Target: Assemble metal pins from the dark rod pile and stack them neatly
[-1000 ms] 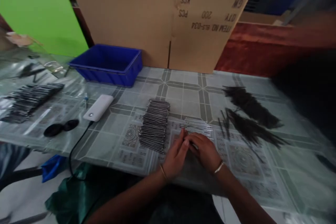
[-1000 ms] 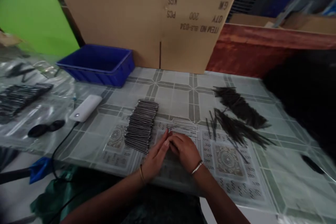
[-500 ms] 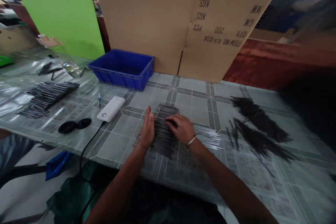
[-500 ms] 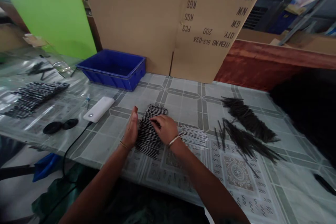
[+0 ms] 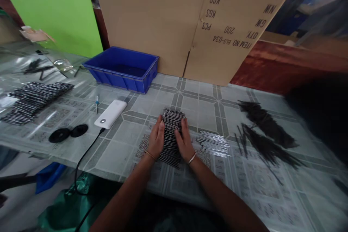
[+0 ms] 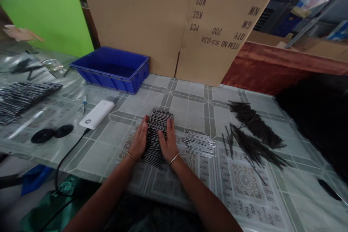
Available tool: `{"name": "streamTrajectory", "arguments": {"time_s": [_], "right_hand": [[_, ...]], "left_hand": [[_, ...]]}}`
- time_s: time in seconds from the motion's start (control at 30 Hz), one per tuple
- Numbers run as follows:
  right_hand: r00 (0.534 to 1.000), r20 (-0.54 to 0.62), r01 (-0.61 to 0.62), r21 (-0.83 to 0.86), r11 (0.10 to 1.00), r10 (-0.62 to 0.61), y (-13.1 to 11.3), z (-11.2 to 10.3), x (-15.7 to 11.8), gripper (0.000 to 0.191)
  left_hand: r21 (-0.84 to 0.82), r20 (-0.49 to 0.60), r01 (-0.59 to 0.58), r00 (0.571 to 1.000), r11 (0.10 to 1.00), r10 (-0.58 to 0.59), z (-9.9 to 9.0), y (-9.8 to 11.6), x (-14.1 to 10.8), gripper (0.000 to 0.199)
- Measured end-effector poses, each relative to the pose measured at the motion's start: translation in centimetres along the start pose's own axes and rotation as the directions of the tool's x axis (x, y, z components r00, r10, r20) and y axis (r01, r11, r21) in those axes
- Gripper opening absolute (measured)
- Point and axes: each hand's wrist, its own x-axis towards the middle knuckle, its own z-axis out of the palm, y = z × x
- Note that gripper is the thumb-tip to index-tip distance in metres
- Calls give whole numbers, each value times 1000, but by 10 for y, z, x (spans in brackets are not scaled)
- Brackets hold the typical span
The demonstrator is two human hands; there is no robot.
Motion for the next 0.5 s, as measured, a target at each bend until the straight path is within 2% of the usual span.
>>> {"name": "streamTrajectory", "arguments": {"time_s": [0.07,0.17,0.27,0.4,0.5], "right_hand": [[1000,23,-14,-14,1000,15,1,9,-3,70],[998,64,31,-57,998,-28,-1,9,-4,72],[993,102,68,-127,990,-55,-2,3,-2,76],[992,123,32,-198,980,-7,-9,-5,0,81],[993,115,19,-211,977,5,-14,-24,1,80]], "left_hand": [[-3,6,4,1000,1000,-4,0,0,1,68],[11,6,6,1000,1000,-6,0,1,1,66],[57,2,-18,1000,998,18,2,2,1,66],[128,9,-42,999,991,42,5,2,0,66],[153,9,-66,998,986,65,7,2,0,67]]}}
